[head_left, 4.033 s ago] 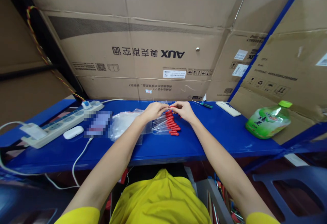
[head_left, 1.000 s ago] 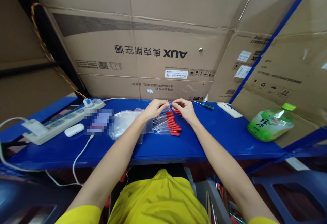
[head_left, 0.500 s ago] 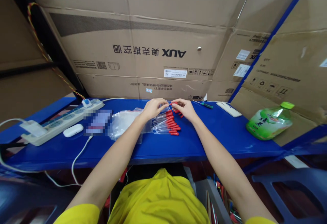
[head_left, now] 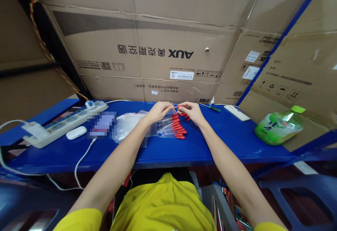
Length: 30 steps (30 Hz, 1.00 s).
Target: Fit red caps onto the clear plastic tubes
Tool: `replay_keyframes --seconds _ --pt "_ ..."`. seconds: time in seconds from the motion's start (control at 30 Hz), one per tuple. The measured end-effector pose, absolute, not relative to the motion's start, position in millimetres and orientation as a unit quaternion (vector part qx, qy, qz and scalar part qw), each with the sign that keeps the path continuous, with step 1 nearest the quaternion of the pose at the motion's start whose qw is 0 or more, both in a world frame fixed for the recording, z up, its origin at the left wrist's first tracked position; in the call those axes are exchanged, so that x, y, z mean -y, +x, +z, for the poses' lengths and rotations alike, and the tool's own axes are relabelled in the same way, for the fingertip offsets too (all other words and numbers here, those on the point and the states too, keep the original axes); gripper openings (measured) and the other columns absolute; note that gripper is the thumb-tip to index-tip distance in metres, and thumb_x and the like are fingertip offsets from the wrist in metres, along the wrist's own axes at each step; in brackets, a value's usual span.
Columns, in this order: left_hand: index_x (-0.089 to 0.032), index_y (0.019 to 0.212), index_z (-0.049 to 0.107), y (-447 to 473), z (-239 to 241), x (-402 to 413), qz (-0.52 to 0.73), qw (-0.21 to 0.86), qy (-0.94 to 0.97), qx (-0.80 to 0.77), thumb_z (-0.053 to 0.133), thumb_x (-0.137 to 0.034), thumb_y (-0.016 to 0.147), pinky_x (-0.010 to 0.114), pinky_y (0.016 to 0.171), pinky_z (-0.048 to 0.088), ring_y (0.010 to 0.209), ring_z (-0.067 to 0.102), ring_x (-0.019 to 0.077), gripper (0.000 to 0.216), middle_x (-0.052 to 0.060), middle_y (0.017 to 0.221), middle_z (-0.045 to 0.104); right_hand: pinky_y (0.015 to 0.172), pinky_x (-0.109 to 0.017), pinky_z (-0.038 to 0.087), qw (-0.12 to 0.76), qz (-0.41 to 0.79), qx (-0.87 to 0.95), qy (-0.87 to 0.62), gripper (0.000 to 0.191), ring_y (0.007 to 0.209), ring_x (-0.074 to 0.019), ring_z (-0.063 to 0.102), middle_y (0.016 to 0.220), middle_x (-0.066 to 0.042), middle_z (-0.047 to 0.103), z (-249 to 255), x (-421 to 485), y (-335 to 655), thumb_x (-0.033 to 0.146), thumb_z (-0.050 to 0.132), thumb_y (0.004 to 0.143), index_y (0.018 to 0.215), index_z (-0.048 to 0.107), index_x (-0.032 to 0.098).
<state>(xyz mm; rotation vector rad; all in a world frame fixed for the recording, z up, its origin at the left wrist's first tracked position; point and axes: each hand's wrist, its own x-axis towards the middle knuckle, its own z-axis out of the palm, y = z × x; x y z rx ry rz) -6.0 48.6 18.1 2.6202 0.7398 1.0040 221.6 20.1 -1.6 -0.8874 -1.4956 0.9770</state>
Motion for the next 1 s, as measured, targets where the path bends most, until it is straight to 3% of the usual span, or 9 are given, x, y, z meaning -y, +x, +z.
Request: replay_keyframes --seconds 0.6,1.0 --pt "-0.015 0.098 0.078 -1.9 17.4 -46.3 0.360 0.101 0.890 -0.263 0.047 -0.041 0.107 0.028 0.076 0.044 0.081 0.067 0.0187 0.042 0.009 0.092 0.076 0.074 -0.034 0.063 0.543 0.419 0.627 -0.370 0.046 0.078 -0.0229 0.078 0.085 -0.006 0.081 1.3 -17.8 218.9 0.053 0.091 0.068 0.098 0.080 0.019" --pt "-0.020 0.104 0.077 -5.5 17.0 -45.6 0.380 0.081 0.868 -0.309 0.053 -0.049 0.104 0.027 0.072 0.043 0.077 0.065 0.0165 0.038 0.006 0.100 0.077 0.073 -0.033 0.064 0.552 0.438 0.599 -0.381 0.048 0.071 -0.0202 0.076 0.078 -0.005 0.079 3.3 -20.7 225.2 0.056 0.092 0.066 0.093 0.078 0.019"
